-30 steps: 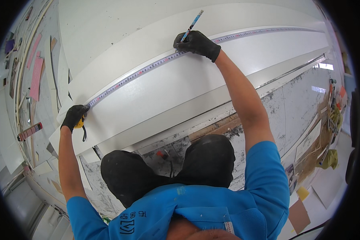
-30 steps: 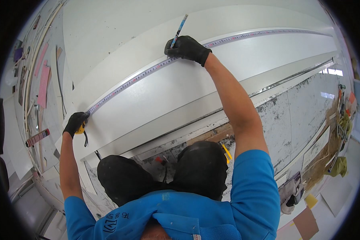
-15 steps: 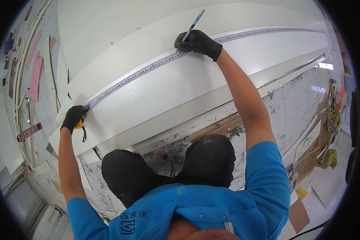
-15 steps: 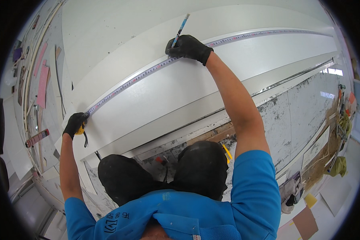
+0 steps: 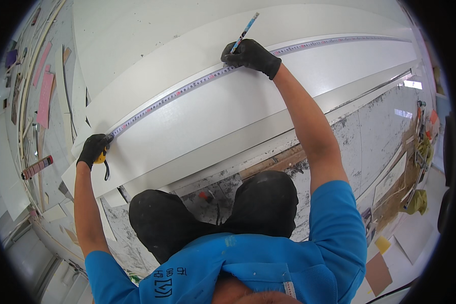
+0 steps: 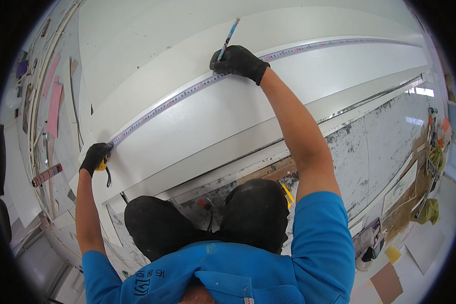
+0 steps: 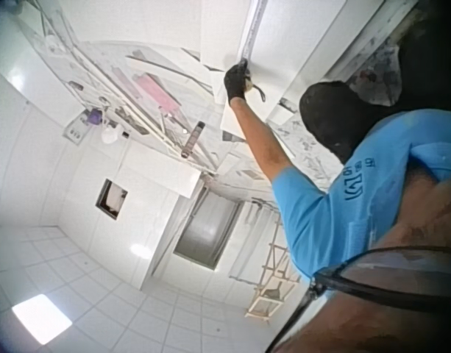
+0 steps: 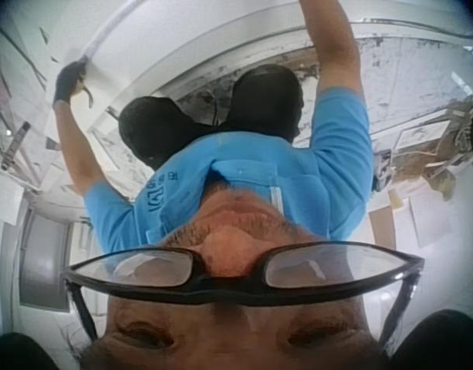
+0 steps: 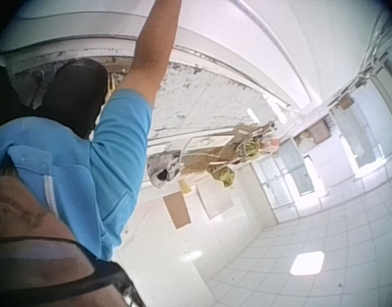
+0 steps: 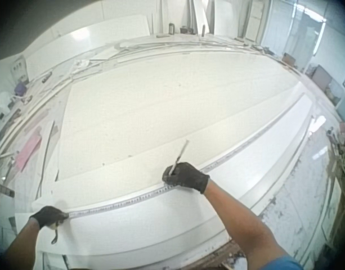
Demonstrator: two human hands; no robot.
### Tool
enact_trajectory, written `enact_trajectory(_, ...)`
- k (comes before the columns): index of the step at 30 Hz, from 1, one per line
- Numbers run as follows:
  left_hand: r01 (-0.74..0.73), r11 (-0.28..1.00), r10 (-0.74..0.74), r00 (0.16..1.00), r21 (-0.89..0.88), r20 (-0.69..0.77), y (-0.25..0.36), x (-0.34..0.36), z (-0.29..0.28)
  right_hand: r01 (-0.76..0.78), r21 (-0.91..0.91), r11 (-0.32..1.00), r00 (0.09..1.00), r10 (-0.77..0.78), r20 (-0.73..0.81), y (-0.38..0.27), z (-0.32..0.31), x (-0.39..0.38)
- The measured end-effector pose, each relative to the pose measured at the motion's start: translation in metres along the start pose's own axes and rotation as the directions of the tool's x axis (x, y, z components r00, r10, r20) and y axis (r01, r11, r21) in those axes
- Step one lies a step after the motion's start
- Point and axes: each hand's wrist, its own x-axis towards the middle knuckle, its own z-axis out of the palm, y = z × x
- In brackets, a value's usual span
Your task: The person measures and marks a white wall panel using a tape measure and pen, then cuts the panel with a utility knife. The person also positions the panel against the wall to check fit and alignment.
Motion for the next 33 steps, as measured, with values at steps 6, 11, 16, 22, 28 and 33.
enact_trajectory(6,0.04,0.996,-0.038,0.999,-0.085,0.028,0.006,-0.003,0.0,-0.02,0.025,1.0,1.0,0.019,0.015,0.0,0.0,0.0)
enact_trajectory(11,0.049,0.995,-0.046,0.998,-0.087,0.039,0.004,-0.001,0.001,0.04,0.104,0.994,0.997,-0.032,-0.074,-0.002,0.0,-0.001)
enact_trajectory(16,0.051,0.997,-0.049,0.998,-0.054,0.039,0.008,0.005,0.001,0.158,0.425,0.891,0.976,-0.077,-0.202,-0.016,-0.003,-0.032)
enact_trajectory(22,-0.041,0.997,0.039,0.999,0.067,0.029,0.011,0.005,0.0,0.601,-0.181,0.778,0.768,-0.625,-0.138,-0.158,0.016,-0.12)
enact_trajectory(28,-0.248,0.934,0.31,0.921,-0.259,0.237,0.064,-0.018,0.047,0.754,-0.645,0.122,0.261,-0.957,0.125,-0.275,0.02,-0.168)
enact_trajectory(33,-0.585,0.805,0.593,0.794,-0.101,0.13,0.179,-0.049,0.11,0.896,-0.43,0.113,0.181,-0.976,0.121,-0.295,0.035,-0.167)
